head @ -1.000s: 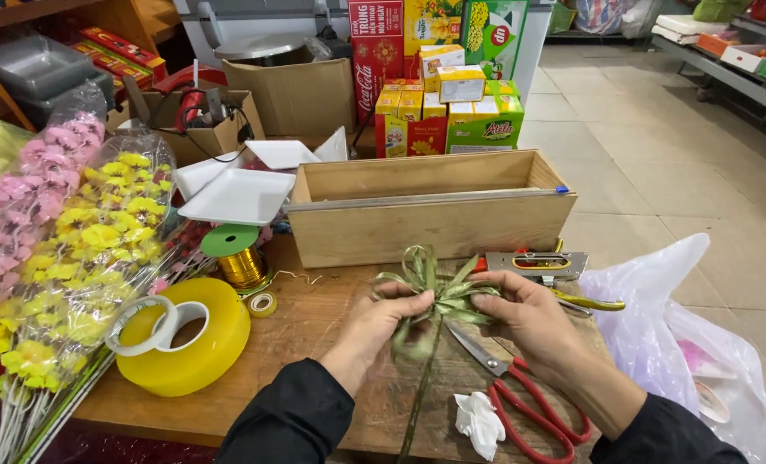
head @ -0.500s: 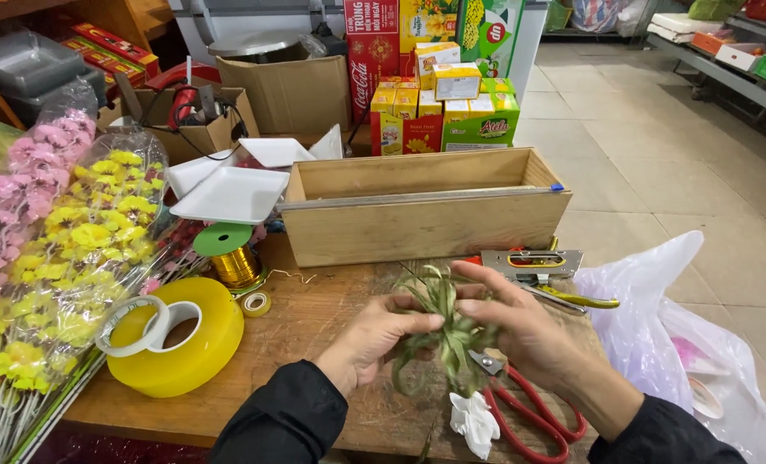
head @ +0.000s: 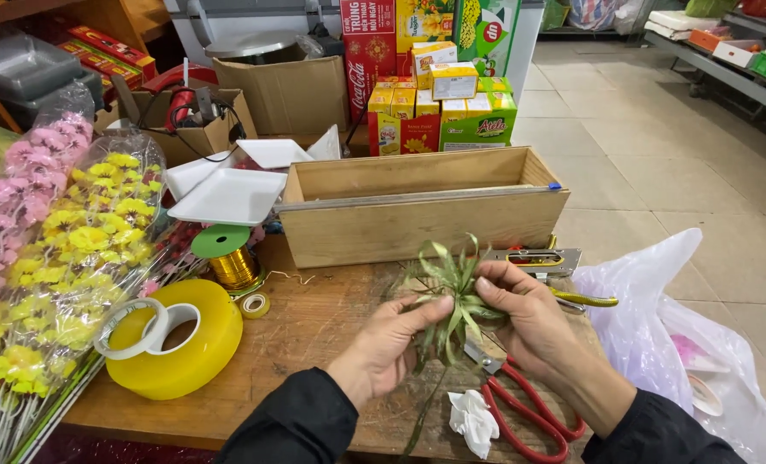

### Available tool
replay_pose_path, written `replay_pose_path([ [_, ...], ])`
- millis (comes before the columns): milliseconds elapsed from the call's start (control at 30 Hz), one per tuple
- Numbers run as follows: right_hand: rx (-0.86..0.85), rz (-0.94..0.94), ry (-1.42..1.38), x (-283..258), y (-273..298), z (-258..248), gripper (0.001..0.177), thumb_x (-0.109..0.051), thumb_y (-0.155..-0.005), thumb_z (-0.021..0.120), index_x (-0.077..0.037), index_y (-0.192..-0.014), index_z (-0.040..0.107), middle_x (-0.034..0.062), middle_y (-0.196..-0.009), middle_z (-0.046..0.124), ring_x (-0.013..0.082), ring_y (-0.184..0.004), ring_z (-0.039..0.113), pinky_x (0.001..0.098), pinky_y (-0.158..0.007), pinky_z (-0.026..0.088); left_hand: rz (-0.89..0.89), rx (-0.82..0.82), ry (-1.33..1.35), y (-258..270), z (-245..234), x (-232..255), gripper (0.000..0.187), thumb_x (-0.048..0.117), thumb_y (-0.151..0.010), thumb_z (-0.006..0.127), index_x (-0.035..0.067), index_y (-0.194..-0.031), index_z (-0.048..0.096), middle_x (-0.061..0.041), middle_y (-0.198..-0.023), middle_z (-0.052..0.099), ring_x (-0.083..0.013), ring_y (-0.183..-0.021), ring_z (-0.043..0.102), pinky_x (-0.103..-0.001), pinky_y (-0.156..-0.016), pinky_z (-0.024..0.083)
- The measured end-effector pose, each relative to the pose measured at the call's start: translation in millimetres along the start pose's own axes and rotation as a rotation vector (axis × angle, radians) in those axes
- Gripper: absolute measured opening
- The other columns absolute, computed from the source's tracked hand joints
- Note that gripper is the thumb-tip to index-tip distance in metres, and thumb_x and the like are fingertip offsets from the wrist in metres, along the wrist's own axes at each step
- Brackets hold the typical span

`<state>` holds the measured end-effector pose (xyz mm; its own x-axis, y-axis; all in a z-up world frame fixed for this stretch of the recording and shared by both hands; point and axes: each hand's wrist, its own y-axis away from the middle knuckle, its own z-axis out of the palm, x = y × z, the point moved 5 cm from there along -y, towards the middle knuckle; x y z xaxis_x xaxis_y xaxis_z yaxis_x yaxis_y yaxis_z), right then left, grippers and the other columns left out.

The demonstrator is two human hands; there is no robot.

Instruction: Tying and stapling a green ribbon into a decorative bow on a wooden workbench.

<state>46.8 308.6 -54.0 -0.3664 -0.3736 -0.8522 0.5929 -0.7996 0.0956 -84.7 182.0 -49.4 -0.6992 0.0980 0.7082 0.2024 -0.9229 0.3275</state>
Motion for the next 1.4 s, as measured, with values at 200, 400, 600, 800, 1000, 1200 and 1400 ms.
replay_pose_path([
  [200,0.076,0.037,0.600,-16,21,20,0.016,0.003,-0.088,0.078,0.002,-0.104,0.079,0.0138,-0.100,0.081,0.0231,-0.084,0.068,0.0353,-0.074,0.052,0.150,0.302,-0.312,1,-19,19,0.030,0.011,-0.077,0.090,0.007,-0.104,0.079,-0.009,-0.091,0.079,-0.0187,-0.074,0.071,-0.032,-0.064,0.056],
  [400,0.036,0.167,0.636,-20,46,55,0.088,-0.018,-0.069,0.083,-0.015,-0.151,0.051,0.0134,-0.131,0.071,0.0226,-0.111,0.070,0.0406,-0.087,0.059,0.283,0.319,-0.344,10,-17,26,0.015,0.009,-0.084,0.089,0.001,-0.090,0.078,-0.012,-0.076,0.074,-0.0212,-0.056,0.065,-0.034,-0.047,0.055],
  [600,0.046,0.073,0.858,-31,44,52,0.050,0.001,-0.088,0.078,-0.014,-0.135,0.068,0.0060,-0.102,0.080,0.0187,-0.092,0.072,0.0318,-0.082,0.057,0.234,0.314,-0.302,5,-24,23,0.016,0.006,-0.082,0.091,0.003,-0.091,0.078,-0.011,-0.074,0.075,-0.0177,-0.051,0.061,-0.031,-0.043,0.047],
  [800,-0.113,-0.214,0.841,-23,28,32,0.038,0.011,-0.086,0.072,-0.011,-0.117,0.074,0.0027,-0.108,0.076,0.0106,-0.089,0.068,0.0238,-0.082,0.057,0.121,0.253,-0.315,5,-20,22,0.018,0.017,-0.085,0.090,0.013,-0.089,0.073,-0.001,-0.065,0.062,-0.0103,-0.047,0.044,-0.027,-0.038,0.029],
  [1000,-0.110,-0.427,1.156,-31,37,37,0.029,-0.002,-0.086,0.071,-0.014,-0.113,0.072,0.0005,-0.102,0.078,0.0135,-0.089,0.073,0.0285,-0.082,0.058,-0.036,0.188,-0.120,3,-24,16,0.010,0.009,-0.086,0.086,0.005,-0.094,0.080,-0.006,-0.077,0.075,-0.0133,-0.050,0.063,-0.030,-0.045,0.055],
  [1200,-0.089,-0.521,1.183,-31,38,34,0.035,-0.007,-0.080,0.077,-0.016,-0.113,0.074,-0.0028,-0.104,0.079,0.0120,-0.094,0.072,0.0271,-0.084,0.053,0.023,0.136,-0.280,-1,-27,12,0.023,0.006,-0.075,0.093,0.008,-0.085,0.072,-0.004,-0.066,0.070,-0.0107,-0.043,0.051,-0.027,-0.037,0.038],
  [1400,-0.081,-0.113,0.961,-30,34,34,0.050,-0.008,-0.073,0.074,-0.015,-0.122,0.079,-0.0028,-0.118,0.082,0.0100,-0.094,0.069,0.0264,-0.081,0.051,-0.015,0.343,-0.385,27,-8,36,0.051,0.016,-0.071,0.088,0.005,-0.118,0.070,-0.009,-0.113,0.078,-0.0217,-0.103,0.070,-0.033,-0.088,0.047],
])
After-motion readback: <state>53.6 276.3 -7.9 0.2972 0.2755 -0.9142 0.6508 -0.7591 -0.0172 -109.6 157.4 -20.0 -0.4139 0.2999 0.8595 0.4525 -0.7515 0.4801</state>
